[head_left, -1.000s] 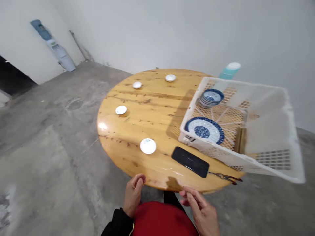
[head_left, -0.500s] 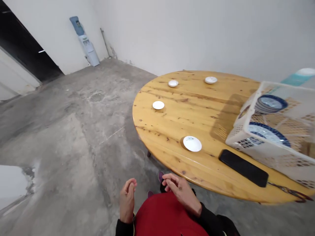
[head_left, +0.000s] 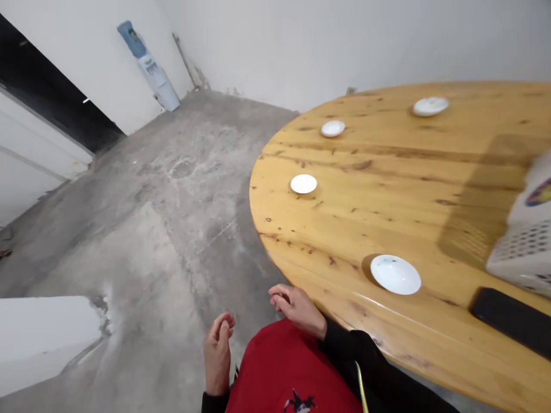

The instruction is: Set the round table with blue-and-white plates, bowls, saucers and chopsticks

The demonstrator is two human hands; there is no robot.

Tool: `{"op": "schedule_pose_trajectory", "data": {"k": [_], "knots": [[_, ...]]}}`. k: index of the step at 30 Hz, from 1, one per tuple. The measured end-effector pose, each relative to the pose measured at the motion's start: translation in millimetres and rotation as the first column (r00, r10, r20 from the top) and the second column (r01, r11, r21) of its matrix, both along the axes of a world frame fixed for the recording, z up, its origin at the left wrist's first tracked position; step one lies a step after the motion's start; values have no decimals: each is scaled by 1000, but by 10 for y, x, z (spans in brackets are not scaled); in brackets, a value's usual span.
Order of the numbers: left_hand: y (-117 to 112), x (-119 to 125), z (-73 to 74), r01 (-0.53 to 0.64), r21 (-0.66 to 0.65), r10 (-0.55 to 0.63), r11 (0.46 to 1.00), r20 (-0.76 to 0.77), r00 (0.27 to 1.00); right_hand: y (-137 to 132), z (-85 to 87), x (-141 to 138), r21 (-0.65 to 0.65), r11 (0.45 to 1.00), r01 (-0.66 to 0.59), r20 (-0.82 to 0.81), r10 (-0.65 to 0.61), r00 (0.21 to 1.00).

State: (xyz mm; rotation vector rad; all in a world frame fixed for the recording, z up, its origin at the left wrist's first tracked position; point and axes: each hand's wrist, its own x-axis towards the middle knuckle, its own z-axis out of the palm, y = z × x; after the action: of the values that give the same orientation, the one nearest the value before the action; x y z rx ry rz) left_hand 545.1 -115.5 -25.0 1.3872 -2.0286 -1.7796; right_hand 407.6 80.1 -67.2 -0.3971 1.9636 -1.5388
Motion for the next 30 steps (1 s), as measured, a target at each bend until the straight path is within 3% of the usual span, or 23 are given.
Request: {"op": "schedule_pose_trajectory", "data": {"k": [6, 9, 14, 19, 24, 27, 30], "knots": [[-258, -219, 4, -1, 82, -9, 997, 121, 993, -377, -42, -318, 94, 994, -61, 11, 60, 998], [-519, -354, -69, 27, 104, -41, 994, 135, 990, -636, -41, -407, 127, 988, -84, 29, 81, 996], [-1242, -784, -246, 95, 118, -103, 989, 65, 993, -1283, -75, -581, 191, 980, -62, 34, 57, 998], [-2152, -1142, -265, 103, 83, -102, 991, -18, 995, -2082, -30, -756, 194, 981, 13, 32, -20, 999], [-2886, -1459, -343, 153, 47, -152, 987, -25, 988, -2607, 76, -905, 211, 977, 34, -122, -8, 993], [-3010, -1821, -442, 283, 50, -281, 958, -50, 959, -2733, 86, -1031, 253, 964, 76, -126, -46, 991], [-2932, -2272, -509, 454, 49, -446, 890, -119, 887, -2810, 58, -1230, 269, 953, 137, -94, -115, 989]]}}
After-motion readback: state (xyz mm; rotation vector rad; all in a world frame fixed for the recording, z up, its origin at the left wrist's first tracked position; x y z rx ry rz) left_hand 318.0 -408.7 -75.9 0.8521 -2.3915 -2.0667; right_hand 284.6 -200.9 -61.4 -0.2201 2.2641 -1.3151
